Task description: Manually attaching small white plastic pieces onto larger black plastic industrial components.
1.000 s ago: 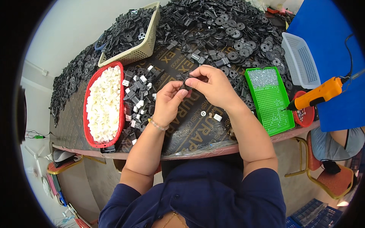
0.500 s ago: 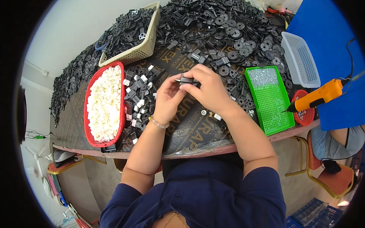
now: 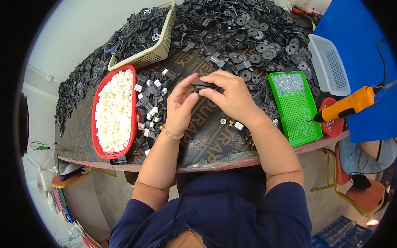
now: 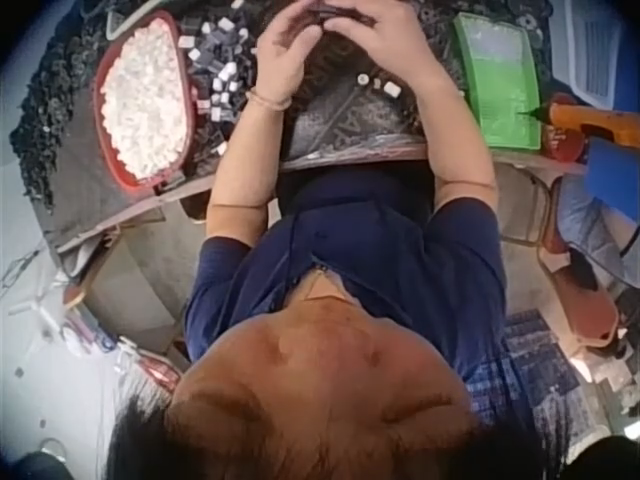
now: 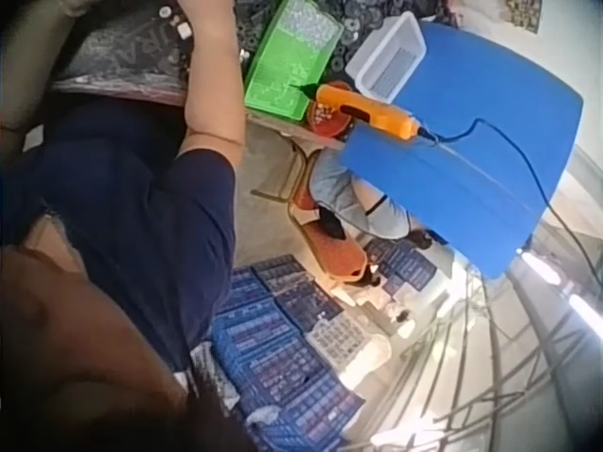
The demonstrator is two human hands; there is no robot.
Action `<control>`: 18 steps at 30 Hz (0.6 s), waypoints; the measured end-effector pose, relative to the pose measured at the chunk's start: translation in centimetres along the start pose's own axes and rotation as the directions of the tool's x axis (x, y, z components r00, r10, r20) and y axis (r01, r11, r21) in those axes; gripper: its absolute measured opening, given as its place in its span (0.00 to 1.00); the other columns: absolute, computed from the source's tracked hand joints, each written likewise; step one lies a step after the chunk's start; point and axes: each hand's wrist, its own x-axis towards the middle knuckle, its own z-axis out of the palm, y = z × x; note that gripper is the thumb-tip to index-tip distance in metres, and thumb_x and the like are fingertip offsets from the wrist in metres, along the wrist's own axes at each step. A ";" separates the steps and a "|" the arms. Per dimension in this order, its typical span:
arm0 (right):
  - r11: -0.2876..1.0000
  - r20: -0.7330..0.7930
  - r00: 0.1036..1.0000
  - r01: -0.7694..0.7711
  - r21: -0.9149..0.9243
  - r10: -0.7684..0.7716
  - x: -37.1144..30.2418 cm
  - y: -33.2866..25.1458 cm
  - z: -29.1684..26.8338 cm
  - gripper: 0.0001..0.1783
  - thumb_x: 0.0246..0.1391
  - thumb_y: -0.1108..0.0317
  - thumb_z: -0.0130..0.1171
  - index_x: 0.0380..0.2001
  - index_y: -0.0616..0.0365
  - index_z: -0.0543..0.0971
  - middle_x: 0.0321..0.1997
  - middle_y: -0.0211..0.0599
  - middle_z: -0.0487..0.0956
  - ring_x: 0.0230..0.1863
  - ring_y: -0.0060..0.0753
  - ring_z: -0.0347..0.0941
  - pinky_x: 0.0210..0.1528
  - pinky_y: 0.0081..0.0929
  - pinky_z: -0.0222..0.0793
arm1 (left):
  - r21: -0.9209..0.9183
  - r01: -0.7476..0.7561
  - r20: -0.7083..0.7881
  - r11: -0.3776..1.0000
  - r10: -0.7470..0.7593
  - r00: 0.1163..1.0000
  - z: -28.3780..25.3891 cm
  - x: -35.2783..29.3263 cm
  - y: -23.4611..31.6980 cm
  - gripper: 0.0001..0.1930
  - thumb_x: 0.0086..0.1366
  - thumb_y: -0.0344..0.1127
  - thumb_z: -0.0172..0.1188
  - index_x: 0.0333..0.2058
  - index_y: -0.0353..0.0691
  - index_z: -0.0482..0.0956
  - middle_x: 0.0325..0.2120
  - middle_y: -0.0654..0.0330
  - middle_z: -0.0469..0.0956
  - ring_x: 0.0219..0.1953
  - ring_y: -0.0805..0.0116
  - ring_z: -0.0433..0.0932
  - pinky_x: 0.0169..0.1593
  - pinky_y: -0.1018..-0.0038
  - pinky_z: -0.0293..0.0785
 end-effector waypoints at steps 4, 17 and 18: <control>0.979 0.009 0.983 -0.182 0.088 0.182 0.2 0.3 0.2 0.17 0.54 0.76 0.64 0.48 0.62 0.81 0.42 0.37 0.79 0.40 0.25 0.75 0.44 0.23 0.74 | -0.215 0.231 0.109 0.949 -0.212 0.971 -0.9 0.6 -0.5 0.27 0.67 0.22 0.58 0.65 0.34 0.65 0.58 0.56 0.71 0.55 0.68 0.74 0.58 0.70 0.74; 0.997 0.111 0.991 -0.072 0.006 0.071 0.2 0.9 -1.2 0.33 0.47 0.70 0.70 0.59 0.59 0.76 0.55 0.41 0.78 0.48 0.32 0.77 0.55 0.30 0.71 | -0.259 0.161 0.076 0.952 -0.146 0.986 -0.7 0.3 -0.5 0.34 0.63 0.19 0.60 0.67 0.30 0.59 0.60 0.49 0.67 0.56 0.61 0.76 0.60 0.70 0.73; 0.990 0.144 0.980 -0.139 -0.005 0.139 0.2 0.3 -1.4 0.35 0.46 0.70 0.70 0.60 0.59 0.75 0.55 0.42 0.78 0.50 0.33 0.76 0.56 0.30 0.71 | -0.159 0.136 0.064 0.978 -0.127 0.990 -0.7 0.3 -0.3 0.34 0.62 0.20 0.61 0.66 0.31 0.61 0.59 0.51 0.68 0.55 0.62 0.76 0.60 0.70 0.73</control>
